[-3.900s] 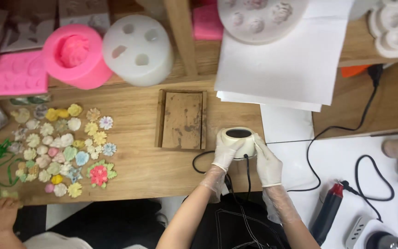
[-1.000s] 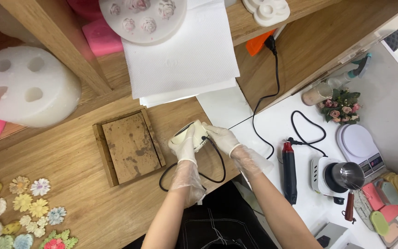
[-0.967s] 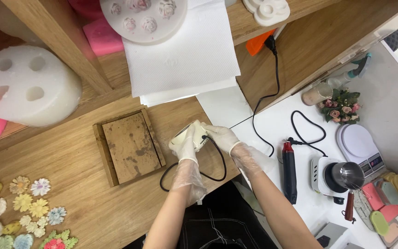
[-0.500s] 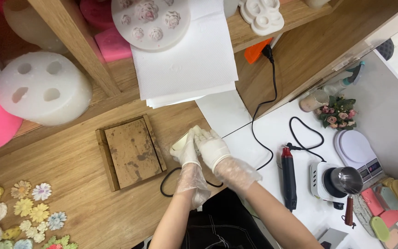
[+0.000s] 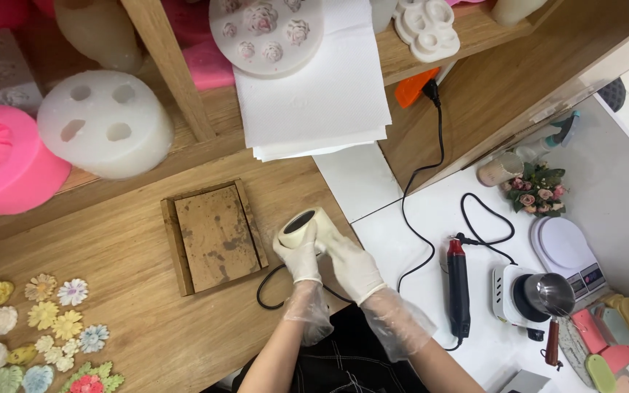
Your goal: Cleaning a wax melter and heating the workspace surface using a heat gun and cloth in a candle studio.
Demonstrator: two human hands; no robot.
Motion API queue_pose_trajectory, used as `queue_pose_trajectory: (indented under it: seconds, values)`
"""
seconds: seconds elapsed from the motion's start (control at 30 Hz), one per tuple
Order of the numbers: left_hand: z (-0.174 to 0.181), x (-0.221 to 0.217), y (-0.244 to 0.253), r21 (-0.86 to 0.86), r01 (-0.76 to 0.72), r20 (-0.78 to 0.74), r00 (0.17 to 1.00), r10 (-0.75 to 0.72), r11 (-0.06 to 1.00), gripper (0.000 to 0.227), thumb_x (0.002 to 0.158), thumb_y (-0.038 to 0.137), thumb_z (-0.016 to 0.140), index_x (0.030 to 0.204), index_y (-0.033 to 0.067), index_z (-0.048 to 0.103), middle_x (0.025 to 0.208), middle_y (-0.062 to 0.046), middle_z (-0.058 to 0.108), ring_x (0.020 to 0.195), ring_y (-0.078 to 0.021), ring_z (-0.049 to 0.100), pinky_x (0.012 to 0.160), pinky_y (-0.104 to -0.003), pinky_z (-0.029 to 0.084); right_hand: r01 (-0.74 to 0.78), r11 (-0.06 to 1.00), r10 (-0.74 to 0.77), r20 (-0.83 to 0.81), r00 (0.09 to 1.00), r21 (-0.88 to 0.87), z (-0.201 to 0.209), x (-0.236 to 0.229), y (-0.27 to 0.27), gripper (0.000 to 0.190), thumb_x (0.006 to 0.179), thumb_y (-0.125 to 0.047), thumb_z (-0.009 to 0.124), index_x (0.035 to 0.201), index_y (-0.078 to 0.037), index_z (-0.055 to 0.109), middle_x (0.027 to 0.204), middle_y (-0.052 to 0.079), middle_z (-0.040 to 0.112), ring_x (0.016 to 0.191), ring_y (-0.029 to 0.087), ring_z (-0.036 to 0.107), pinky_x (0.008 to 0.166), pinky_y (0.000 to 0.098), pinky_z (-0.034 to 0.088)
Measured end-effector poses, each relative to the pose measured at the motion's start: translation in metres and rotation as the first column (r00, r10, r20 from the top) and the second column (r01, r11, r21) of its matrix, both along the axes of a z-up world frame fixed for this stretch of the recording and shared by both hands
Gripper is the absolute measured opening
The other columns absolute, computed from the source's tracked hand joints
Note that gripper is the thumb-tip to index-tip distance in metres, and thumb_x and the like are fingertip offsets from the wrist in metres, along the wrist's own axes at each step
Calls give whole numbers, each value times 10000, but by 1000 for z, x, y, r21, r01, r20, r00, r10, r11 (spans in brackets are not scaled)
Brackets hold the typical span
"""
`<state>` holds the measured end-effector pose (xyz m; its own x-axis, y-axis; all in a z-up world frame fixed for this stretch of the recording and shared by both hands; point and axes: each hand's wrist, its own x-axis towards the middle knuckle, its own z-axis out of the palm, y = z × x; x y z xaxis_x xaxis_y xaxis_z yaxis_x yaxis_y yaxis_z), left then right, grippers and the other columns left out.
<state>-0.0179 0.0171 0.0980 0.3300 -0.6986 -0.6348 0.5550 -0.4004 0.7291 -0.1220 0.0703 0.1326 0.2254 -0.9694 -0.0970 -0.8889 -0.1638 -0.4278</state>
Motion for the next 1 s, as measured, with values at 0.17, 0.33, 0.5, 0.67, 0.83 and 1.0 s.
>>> queue_pose_trajectory:
  seconds: [0.17, 0.33, 0.5, 0.67, 0.83, 1.0]
  values:
    - [-14, 0, 13, -86, 193, 444, 886, -136, 978, 1178, 565, 285, 994, 1479, 117, 270, 1420, -194, 388, 1287, -335, 480, 1064, -485, 498, 536, 763, -630, 598, 495, 361, 0, 11, -8, 423, 1018, -186, 514, 1428, -124, 599, 1471, 48, 599, 1397, 183, 532, 1157, 276, 383]
    - [-35, 11, 6, -192, 315, 471, 861, -194, 930, 1002, 795, 443, 819, 1569, 118, 272, 1463, -226, 458, 1318, -350, 537, 1087, -488, 498, 516, 726, -631, 739, 236, 455, -76, -34, -22, 438, 1020, -164, 529, 1446, -74, 568, 1468, 43, 604, 1361, 149, 539, 1144, 255, 368]
    - [-39, 40, -2, 194, 570, -135, 821, -554, 798, 1041, 733, 612, 720, 1573, 277, 203, 1519, -180, 465, 1357, -360, 523, 1055, -521, 539, 420, 707, -704, 622, 341, 570, -82, -58, -33, 423, 1023, -203, 547, 1422, -73, 592, 1433, 48, 646, 1320, 140, 577, 1131, 251, 394]
    - [-67, 39, 0, 160, 619, -326, 768, -551, 769, 1036, 771, 611, 717, 1593, 262, 193, 1555, -191, 353, 1370, -420, 420, 1031, -594, 519, 440, 711, -703, 532, 472, 549, -72, -48, -37, 416, 1033, -245, 528, 1423, -123, 609, 1422, 41, 660, 1314, 145, 582, 1132, 260, 393]
    - [-75, 30, 6, 145, 600, -232, 793, -563, 787, 1122, 767, 471, 789, 1589, 298, 45, 1535, -199, 351, 1342, -414, 495, 1038, -591, 537, 560, 693, -720, 430, 544, 454, -37, -13, -28, 413, 1031, -262, 509, 1423, -177, 611, 1455, 40, 626, 1343, 171, 572, 1158, 271, 380]
    - [-92, 20, 15, 65, 508, -130, 857, -498, 859, 998, 800, 533, 738, 1565, 248, 163, 1429, -156, 493, 1180, -339, 633, 951, -536, 592, 285, 930, -269, 101, 958, -230, -51, 0, -18, 519, 1004, -63, 412, 1509, -125, 509, 1552, 149, 491, 1429, 303, 463, 1204, 383, 336]
